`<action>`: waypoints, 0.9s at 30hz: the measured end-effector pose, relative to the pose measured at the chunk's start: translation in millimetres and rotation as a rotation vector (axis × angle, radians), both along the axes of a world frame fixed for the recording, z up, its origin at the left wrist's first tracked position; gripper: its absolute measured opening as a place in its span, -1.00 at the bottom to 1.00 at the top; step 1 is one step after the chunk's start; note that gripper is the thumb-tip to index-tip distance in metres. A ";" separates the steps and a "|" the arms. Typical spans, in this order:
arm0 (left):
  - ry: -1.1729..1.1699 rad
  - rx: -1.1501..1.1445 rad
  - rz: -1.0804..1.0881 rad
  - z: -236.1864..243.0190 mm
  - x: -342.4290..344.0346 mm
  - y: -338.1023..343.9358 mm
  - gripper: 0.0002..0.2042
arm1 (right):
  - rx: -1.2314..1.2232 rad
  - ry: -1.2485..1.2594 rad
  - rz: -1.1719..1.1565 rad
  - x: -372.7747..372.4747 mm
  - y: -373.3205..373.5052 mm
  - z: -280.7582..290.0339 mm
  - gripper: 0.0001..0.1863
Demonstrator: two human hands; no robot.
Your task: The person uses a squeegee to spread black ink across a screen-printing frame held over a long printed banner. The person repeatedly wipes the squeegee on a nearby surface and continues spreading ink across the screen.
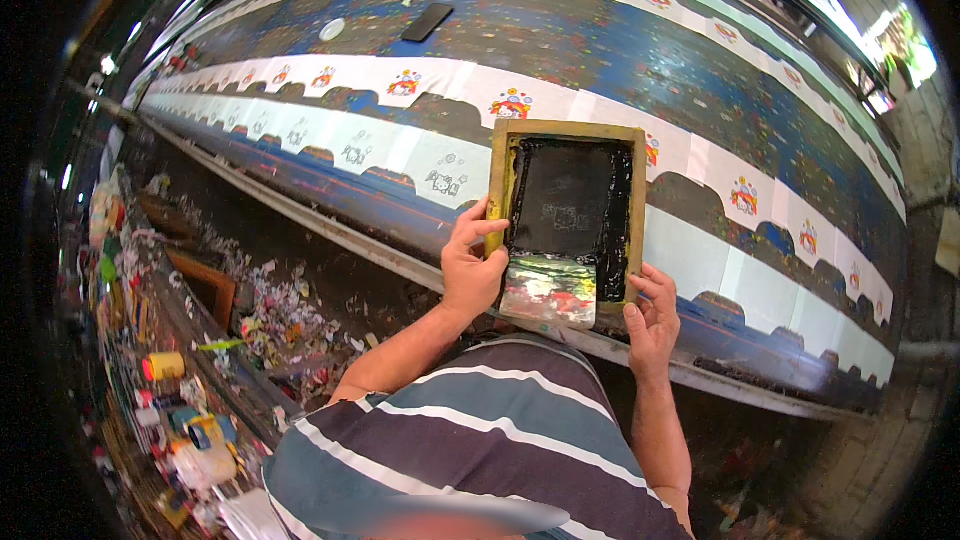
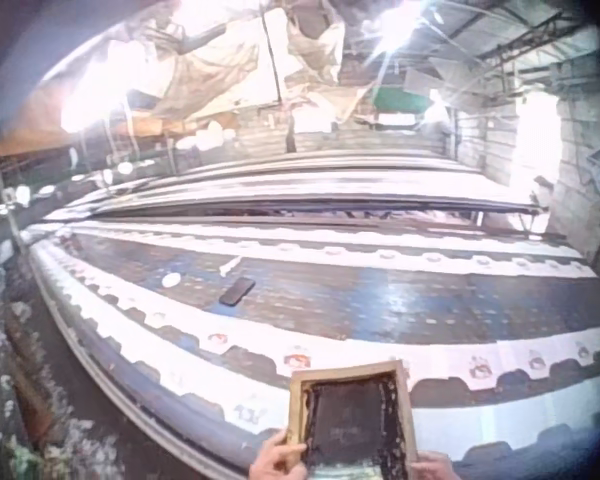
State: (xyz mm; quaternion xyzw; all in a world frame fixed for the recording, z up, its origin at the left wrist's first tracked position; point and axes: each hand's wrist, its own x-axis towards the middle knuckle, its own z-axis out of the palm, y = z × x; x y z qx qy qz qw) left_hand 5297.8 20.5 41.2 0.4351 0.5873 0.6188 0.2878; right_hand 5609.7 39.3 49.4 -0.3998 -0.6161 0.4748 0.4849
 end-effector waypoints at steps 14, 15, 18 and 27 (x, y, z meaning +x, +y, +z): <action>-0.026 0.010 0.493 29.5 -25.4 -123.4 -0.57 | -0.491 0.320 0.402 -81.6 42.6 -6.2 -0.47; -0.035 0.021 0.534 32.3 -29.1 -132.3 -0.57 | -0.462 0.298 0.454 -92.9 41.4 -1.9 -0.48; -0.072 0.050 0.628 41.1 -43.0 -159.3 -0.54 | -0.460 0.249 0.526 -125.7 33.6 8.3 -0.49; -0.326 -0.053 0.798 47.6 -83.7 -249.5 -0.15 | -0.529 0.212 0.836 -239.1 20.0 23.7 -0.49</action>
